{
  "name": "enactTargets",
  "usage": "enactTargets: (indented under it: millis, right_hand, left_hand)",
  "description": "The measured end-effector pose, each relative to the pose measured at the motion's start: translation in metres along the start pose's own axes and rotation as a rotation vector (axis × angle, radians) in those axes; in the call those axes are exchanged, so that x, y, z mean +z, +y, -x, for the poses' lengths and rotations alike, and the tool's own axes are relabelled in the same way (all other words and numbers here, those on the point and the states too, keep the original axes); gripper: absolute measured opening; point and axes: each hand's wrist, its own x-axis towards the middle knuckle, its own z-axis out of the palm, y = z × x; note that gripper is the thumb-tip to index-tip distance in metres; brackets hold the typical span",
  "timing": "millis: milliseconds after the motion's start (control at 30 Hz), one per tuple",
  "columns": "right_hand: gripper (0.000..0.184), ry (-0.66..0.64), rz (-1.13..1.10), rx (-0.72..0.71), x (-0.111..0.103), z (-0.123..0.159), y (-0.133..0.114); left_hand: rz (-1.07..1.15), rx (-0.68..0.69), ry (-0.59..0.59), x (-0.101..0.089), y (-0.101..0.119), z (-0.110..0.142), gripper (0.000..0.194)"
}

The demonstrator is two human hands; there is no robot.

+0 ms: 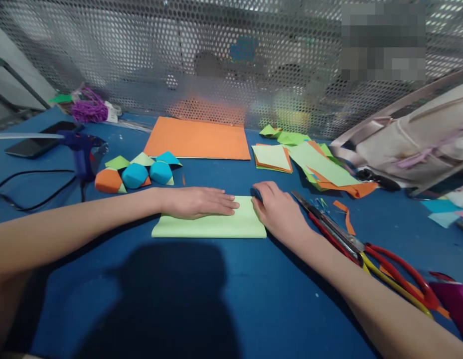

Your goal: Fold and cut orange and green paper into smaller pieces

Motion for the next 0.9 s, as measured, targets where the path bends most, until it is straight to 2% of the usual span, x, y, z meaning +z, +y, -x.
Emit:
enactTargets:
  millis: [67,167,333,467,633,900]
  right_hand:
    - [0.038,-0.015,0.058,-0.022,-0.009,-0.007,-0.001]
    - [0.049,-0.008,0.073,-0.128,-0.015,-0.025,-0.008]
    - [0.068,-0.065,0.032,-0.259,0.011,-0.044,-0.024]
    - [0.081,-0.028,0.030,-0.335,0.026,-0.038,-0.022]
    - [0.109,0.019,0.063,-0.503,0.020,-0.026,-0.020]
    - [0.104,-0.012,0.091,-0.543,0.009,-0.007,-0.032]
  left_hand:
    - [0.006,0.015,0.009,0.001,0.000,0.000,0.053]
    - [-0.006,0.040,0.036,0.001,0.001,0.000,0.052]
    - [-0.061,0.098,0.093,0.003,-0.001,-0.002,0.048]
    - [-0.096,0.076,0.063,0.004,-0.002,-0.003,0.044]
    - [-0.075,0.104,0.056,0.003,-0.001,-0.005,0.036]
    - [-0.112,0.113,0.078,0.004,-0.002,-0.005,0.036]
